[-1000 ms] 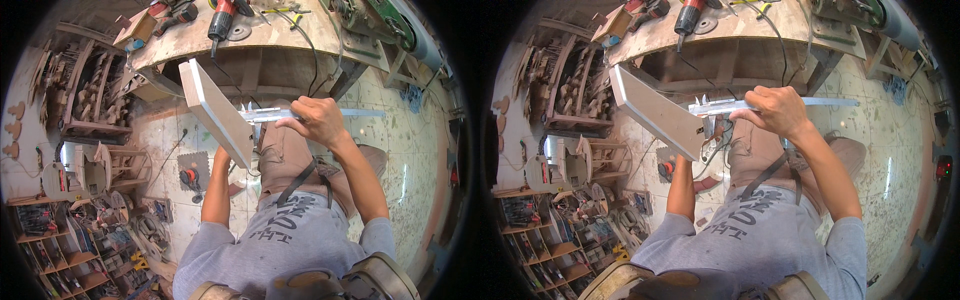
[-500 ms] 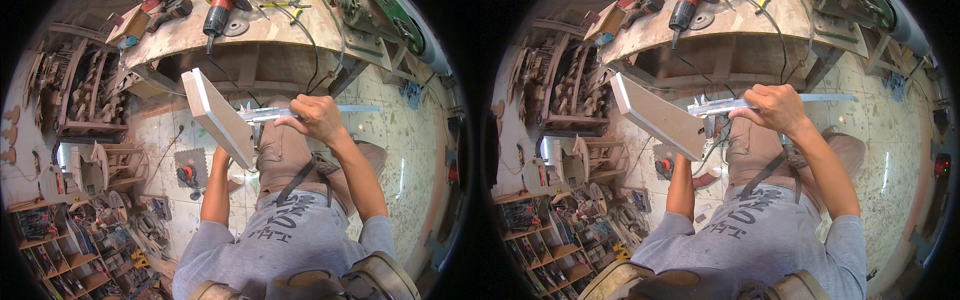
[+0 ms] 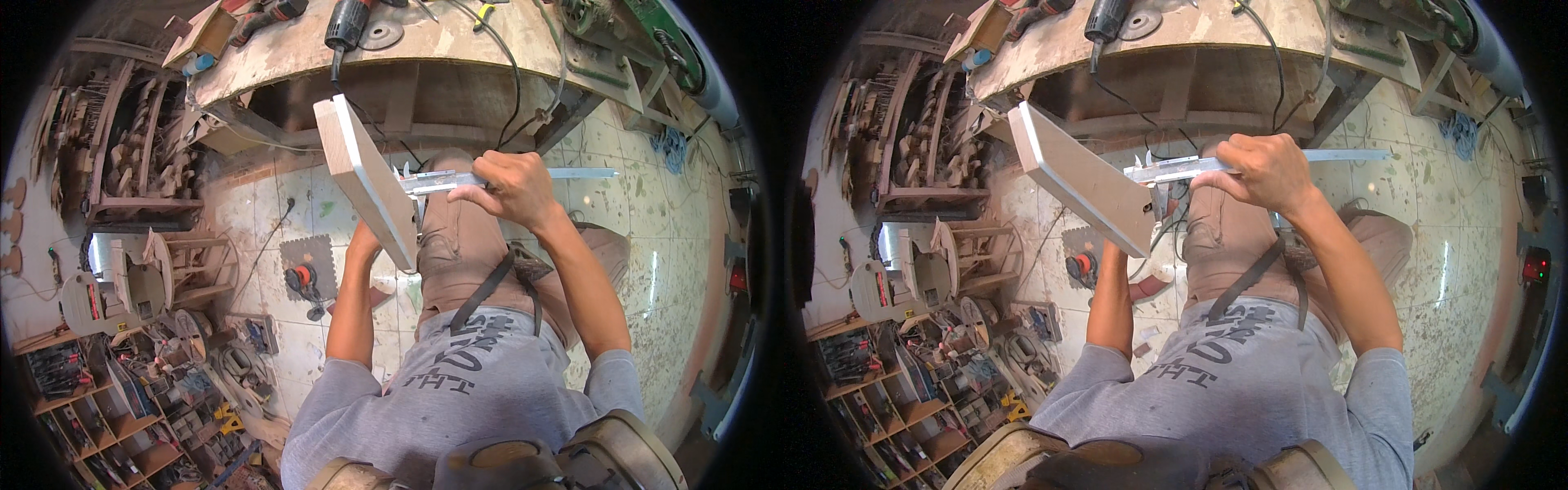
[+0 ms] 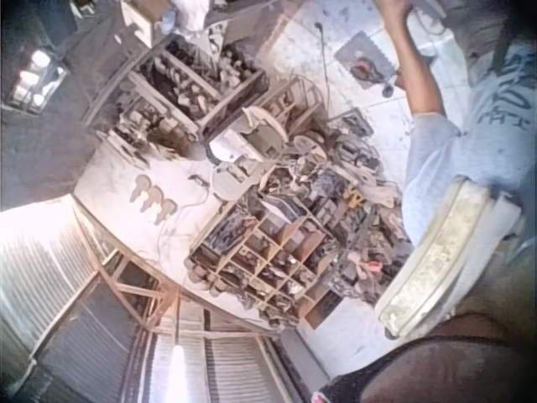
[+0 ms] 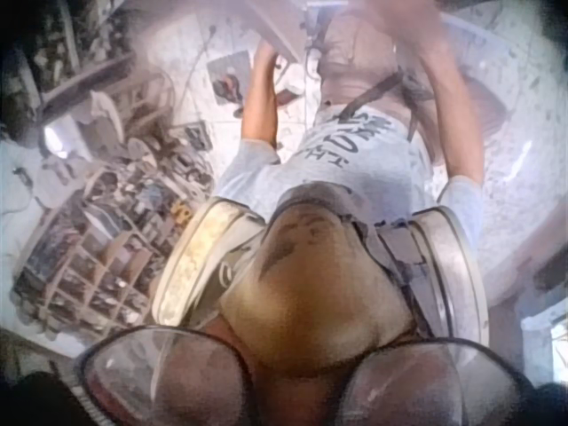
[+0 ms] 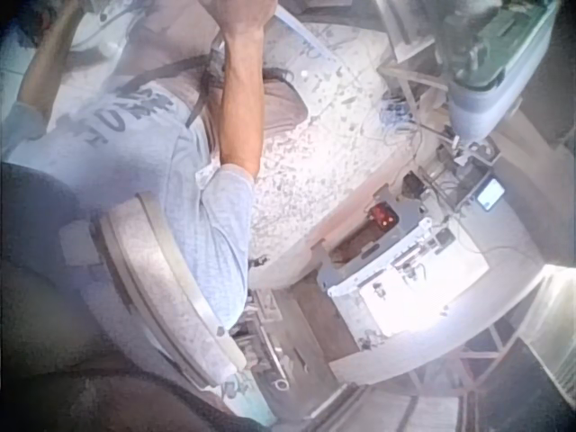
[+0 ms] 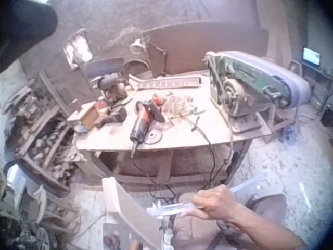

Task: The person shapes and smooths a wooden guitar neck using a belt sander, then uses calipers to measure the dimensions of the headstock and neck.

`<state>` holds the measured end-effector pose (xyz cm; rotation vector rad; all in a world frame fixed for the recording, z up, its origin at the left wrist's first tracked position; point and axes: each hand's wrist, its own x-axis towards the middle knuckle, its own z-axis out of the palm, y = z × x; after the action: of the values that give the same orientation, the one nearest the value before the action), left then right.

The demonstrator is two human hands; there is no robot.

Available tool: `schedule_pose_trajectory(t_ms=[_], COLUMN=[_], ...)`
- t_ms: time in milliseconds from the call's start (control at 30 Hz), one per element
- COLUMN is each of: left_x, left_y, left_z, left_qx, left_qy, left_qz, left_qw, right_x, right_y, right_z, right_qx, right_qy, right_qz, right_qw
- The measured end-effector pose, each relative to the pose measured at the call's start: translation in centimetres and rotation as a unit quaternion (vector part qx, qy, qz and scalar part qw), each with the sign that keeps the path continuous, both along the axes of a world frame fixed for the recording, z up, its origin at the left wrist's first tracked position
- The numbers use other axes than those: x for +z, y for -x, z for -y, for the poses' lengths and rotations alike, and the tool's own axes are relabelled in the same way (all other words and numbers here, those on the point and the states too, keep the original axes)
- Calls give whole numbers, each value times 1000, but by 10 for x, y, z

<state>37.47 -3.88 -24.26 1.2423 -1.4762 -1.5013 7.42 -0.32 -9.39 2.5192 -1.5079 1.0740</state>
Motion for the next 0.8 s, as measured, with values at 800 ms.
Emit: schedule_pose_trajectory(t_ms=[800], left_x=[74], left_y=[6], left_z=[3], left_qx=[-131], left_qy=[-57], left_qz=[-124], left_qw=[982], right_x=[-10], right_y=[12], right_z=[-28], right_qx=[14], right_qy=[-119], right_qz=[-16], right_qw=[993])
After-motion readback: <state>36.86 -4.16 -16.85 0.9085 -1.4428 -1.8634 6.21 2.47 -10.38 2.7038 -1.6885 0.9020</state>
